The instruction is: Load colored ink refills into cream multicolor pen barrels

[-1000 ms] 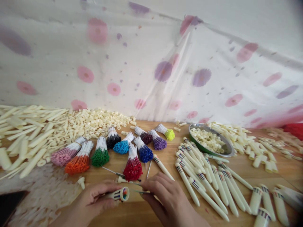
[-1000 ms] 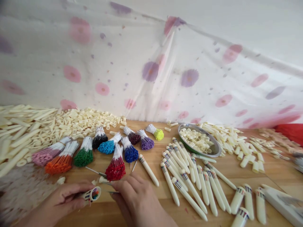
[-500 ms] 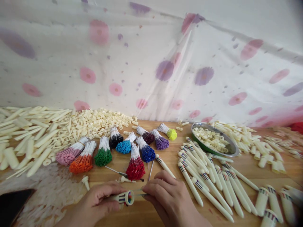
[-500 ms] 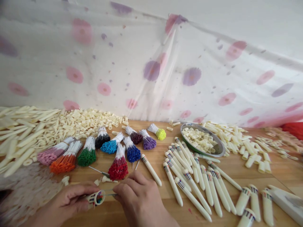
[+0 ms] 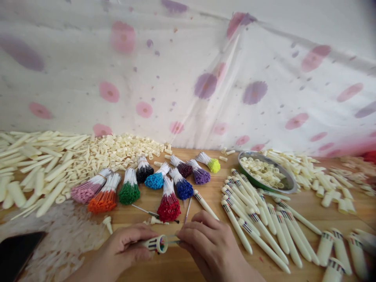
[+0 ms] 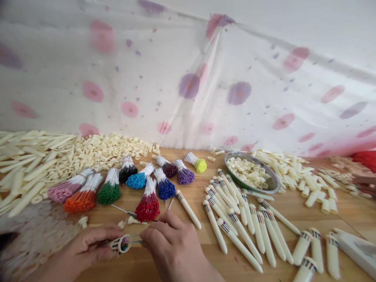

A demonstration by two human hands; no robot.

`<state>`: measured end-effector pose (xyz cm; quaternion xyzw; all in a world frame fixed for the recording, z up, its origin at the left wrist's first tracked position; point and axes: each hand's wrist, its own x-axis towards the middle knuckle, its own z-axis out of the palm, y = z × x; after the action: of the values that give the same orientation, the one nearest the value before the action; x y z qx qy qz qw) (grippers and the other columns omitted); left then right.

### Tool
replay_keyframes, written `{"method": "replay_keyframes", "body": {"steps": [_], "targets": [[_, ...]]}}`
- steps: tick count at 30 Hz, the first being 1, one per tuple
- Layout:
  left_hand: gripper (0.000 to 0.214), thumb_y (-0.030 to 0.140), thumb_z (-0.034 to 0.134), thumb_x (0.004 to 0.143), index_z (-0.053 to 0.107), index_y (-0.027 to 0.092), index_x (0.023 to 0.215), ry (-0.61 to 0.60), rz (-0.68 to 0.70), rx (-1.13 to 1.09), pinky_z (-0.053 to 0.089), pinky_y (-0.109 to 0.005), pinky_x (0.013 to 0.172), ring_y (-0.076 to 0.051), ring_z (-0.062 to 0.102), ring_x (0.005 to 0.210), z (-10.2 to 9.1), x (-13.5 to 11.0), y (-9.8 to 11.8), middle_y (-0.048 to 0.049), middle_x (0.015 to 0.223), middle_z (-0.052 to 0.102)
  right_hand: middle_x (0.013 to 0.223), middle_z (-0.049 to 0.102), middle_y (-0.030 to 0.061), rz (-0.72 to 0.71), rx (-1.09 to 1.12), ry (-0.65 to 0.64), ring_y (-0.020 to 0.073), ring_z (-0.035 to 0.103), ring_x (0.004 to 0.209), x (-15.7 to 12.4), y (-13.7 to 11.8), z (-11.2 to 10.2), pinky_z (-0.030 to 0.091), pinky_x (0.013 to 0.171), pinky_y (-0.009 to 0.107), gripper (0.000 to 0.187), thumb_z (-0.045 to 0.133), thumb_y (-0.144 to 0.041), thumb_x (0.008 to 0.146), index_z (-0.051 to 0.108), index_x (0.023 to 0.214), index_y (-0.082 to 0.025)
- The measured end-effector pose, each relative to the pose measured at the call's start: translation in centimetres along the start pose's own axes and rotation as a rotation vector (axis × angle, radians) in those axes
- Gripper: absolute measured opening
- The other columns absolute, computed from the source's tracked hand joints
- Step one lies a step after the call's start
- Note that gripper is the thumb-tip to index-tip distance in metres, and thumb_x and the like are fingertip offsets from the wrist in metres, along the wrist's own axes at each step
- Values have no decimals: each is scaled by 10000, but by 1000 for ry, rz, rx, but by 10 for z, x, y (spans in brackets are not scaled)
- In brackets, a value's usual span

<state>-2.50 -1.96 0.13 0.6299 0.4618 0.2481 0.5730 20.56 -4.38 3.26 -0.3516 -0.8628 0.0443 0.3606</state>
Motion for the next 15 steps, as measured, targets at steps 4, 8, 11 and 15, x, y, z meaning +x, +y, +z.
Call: {"method": "replay_keyframes", "body": {"steps": [4, 8, 11, 15], "targets": [[201, 309, 648, 727, 734, 357, 903, -35, 5, 8, 473, -295, 894, -220, 617, 1004, -1, -1, -2, 36, 1008, 719, 772, 684, 23, -9, -13, -6, 146, 550, 707, 0, -1, -1, 475, 633, 229, 155, 490, -60, 854, 571, 922, -174], [199, 314, 645, 736, 727, 367, 910, -40, 1, -3, 483, -295, 881, -210, 623, 993, -1, -1, -6, 43, 1008, 717, 777, 680, 21, -10, 3, -13, 147, 529, 702, 0, -2, -2, 465, 625, 228, 179, 489, -25, 833, 572, 910, -164], [205, 303, 648, 732, 727, 363, 911, -42, 15, -1, 485, -293, 877, -207, 626, 991, 0, -1, -7, 38, 1001, 720, 763, 678, 23, 4, -2, -22, 144, 527, 690, 0, -2, -1, 457, 615, 228, 176, 475, -35, 847, 575, 900, -169], [223, 253, 660, 709, 733, 362, 889, 13, 30, -3, 495, -269, 858, -195, 641, 971, 2, 0, -7, 39, 1003, 723, 719, 670, 20, 25, 20, -1, 142, 528, 665, -2, -1, 2, 449, 602, 234, 154, 487, -49, 847, 578, 876, -171]]}}
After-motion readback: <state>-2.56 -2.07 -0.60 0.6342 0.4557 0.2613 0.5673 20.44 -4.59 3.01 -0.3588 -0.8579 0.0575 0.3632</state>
